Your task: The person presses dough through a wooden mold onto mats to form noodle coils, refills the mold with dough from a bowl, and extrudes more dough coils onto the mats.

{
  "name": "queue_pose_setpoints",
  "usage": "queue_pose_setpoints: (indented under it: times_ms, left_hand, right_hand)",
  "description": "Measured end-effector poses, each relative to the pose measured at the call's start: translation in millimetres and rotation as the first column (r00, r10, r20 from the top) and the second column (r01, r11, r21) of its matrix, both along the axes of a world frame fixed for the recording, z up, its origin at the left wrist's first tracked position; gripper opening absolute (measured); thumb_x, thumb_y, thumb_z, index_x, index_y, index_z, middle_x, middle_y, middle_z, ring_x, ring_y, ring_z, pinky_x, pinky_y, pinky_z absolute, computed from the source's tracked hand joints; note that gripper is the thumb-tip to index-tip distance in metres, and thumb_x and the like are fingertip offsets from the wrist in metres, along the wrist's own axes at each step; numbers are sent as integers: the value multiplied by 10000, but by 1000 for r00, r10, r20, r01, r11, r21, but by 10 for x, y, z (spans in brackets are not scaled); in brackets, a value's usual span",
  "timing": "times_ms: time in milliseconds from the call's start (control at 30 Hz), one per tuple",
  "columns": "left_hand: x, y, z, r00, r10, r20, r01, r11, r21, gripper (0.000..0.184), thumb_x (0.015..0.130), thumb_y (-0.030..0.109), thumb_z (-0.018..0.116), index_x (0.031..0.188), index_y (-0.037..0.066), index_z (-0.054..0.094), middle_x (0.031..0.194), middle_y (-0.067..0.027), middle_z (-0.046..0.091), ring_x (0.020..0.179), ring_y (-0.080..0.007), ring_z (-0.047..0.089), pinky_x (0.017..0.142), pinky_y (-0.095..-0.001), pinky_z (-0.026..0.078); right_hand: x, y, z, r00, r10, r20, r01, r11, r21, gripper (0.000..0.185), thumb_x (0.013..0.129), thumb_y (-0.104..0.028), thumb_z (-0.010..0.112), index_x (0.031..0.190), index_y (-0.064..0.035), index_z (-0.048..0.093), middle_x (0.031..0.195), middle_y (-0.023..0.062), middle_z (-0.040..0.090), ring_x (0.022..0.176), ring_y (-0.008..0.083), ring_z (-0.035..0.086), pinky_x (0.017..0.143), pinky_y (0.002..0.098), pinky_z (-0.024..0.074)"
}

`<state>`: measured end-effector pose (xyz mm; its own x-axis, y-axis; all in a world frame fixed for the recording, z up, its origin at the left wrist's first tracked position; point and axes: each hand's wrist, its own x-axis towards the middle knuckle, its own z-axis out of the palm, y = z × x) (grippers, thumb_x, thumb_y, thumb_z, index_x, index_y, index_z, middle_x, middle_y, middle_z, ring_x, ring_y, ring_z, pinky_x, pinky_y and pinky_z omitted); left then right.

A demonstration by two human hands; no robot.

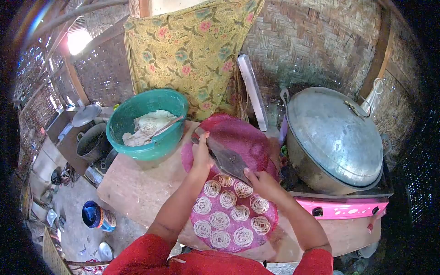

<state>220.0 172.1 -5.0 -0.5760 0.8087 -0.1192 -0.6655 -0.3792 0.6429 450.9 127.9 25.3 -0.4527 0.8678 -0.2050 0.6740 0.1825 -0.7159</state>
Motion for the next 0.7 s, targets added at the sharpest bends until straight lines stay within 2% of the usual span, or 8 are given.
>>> queue_pose_setpoints:
  times_ms: [133, 200, 333, 433, 500, 533, 633, 700]
  left_hand:
    - [113, 170, -136, 999, 1, 33, -1, 1000, -4, 111, 800, 158, 663, 781, 101, 569, 728, 30, 515, 639, -120, 503, 583, -303, 420]
    - [126, 256, -192, 996, -34, -77, 33, 999, -25, 224, 779, 236, 675, 915, 108, 551, 827, -28, 538, 748, -195, 563, 684, -397, 475]
    - [184, 308, -171, 993, -52, -102, 56, 998, 34, 286, 798, 300, 687, 962, 101, 564, 866, -29, 546, 818, -182, 539, 734, -387, 453]
    - [139, 182, -165, 969, -162, -185, 175, 983, 57, 374, 865, 445, 597, 1028, 109, 577, 911, -16, 567, 838, -171, 505, 761, -354, 417]
    - [29, 60, -232, 916, -380, -128, 362, 921, -140, 487, 918, 560, 431, 1058, 124, 596, 945, 4, 594, 887, -165, 490, 798, -318, 386]
    - [50, 52, -314, 915, -382, -132, 364, 921, -141, 487, 918, 560, 431, 1058, 124, 596, 945, 4, 594, 887, -165, 490, 798, -318, 386]
    - [109, 77, -599, 768, -523, -370, 458, 852, -252, 445, 927, 513, 425, 1040, 121, 603, 926, 1, 602, 887, -159, 499, 802, -311, 385]
    - [167, 88, -757, 598, -590, -542, 531, 799, -284, 419, 934, 482, 421, 1027, 119, 608, 913, 0, 608, 888, -154, 504, 804, -307, 385]
  right_hand:
    - [87, -35, 60, 998, -66, 9, 66, 998, -23, 676, 914, -569, 396, 863, 66, 624, 730, 232, 616, 719, 318, 614, 715, 424, 446]
    - [118, -20, 37, 995, -100, -10, 100, 995, 30, 668, 912, -566, 406, 834, 63, 615, 700, 207, 602, 686, 292, 591, 695, 425, 440]
    - [190, 113, -204, 992, -113, -63, 119, 988, 98, 660, 910, -568, 413, 813, 55, 609, 667, 179, 583, 655, 262, 565, 671, 418, 433]
    - [247, 183, -299, 985, -126, -120, 130, 991, 22, 636, 914, -554, 426, 818, 44, 617, 631, 148, 564, 630, 234, 550, 646, 398, 433]
    - [291, 182, -246, 977, -130, -172, 132, 991, 2, 612, 919, -540, 438, 810, 35, 620, 592, 103, 547, 578, 202, 520, 598, 371, 423]
    - [310, 213, -289, 976, -132, -176, 134, 991, 2, 612, 919, -540, 438, 810, 35, 620, 592, 103, 547, 578, 202, 520, 598, 371, 423]
    - [323, 271, -402, 961, -161, -225, 145, 986, -87, 594, 923, -526, 450, 784, 28, 615, 560, 58, 522, 538, 165, 488, 551, 343, 401]
    - [288, 227, -342, 935, -119, -335, 101, 992, -71, 512, 941, -504, 435, 683, -69, 518, 511, -4, 451, 399, 94, 398, 373, 263, 289]
